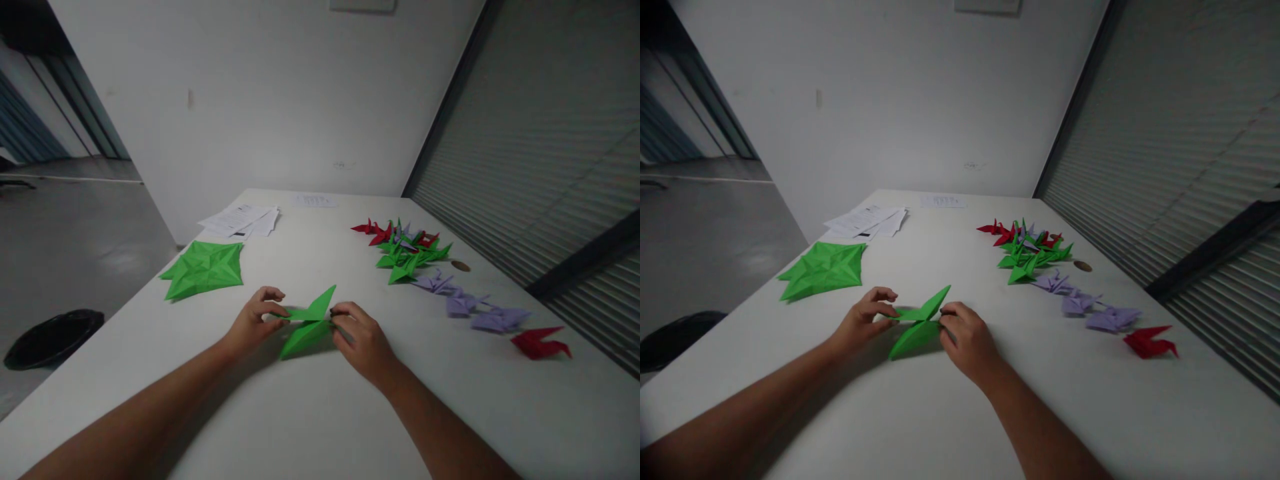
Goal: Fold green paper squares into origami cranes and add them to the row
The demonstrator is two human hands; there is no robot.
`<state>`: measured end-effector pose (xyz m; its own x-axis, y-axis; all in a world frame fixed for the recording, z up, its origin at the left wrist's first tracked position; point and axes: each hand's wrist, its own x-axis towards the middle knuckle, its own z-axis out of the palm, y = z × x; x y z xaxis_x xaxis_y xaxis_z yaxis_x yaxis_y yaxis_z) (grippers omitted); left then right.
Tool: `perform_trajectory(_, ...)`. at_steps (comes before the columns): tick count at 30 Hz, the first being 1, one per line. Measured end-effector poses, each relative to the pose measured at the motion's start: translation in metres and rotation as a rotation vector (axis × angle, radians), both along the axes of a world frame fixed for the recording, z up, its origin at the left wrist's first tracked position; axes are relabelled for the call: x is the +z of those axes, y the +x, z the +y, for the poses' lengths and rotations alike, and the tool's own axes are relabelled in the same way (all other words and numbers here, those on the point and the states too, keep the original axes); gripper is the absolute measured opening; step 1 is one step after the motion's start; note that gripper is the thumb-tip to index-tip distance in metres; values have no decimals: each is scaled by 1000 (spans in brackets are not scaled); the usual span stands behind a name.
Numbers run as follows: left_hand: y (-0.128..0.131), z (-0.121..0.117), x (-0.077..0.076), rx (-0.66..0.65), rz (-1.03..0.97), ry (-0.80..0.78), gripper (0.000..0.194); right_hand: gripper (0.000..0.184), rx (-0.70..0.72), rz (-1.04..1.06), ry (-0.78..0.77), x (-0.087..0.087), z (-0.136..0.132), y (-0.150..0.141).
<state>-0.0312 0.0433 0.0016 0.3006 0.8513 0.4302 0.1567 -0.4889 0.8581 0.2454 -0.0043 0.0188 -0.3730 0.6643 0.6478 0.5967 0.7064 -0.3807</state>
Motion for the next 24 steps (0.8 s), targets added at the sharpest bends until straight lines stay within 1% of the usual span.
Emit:
perform_trajectory(1, 0, -1, 3, 27, 66, 46, 4, 18, -7, -26, 23, 1, -1, 0)
perform_trajectory(3, 1, -4, 9, 38, 194, 105, 10, 18, -21, -75, 83, 1, -3, -1)
perform_trajectory(6, 7, -12, 18, -22, 326, 153, 21, 19, -9, -114, 141, 1, -5, -4)
perform_trajectory(8, 13, -18, 23, -58, 400, 164, 27, 19, 16, -121, 141, 1, -6, -8)
perform_trajectory(10, 18, -23, 26, -86, 448, 187, 29, 20, 43, -120, 129, 0, -8, -11)
perform_trajectory(13, 24, -30, 32, -115, 457, 217, 24, 19, 61, -119, 98, 0, -10, -17)
perform_trajectory(18, 29, -36, 39, -157, 409, 227, 16, 7, 71, -104, 37, 0, -14, -25)
perform_trajectory(22, 30, -37, 43, -216, 413, 193, 15, 18, 64, -60, -31, -1, -15, -28)
perform_trajectory(24, 29, -37, 44, -237, 400, 150, 14, 18, 78, -20, -91, -1, -16, -28)
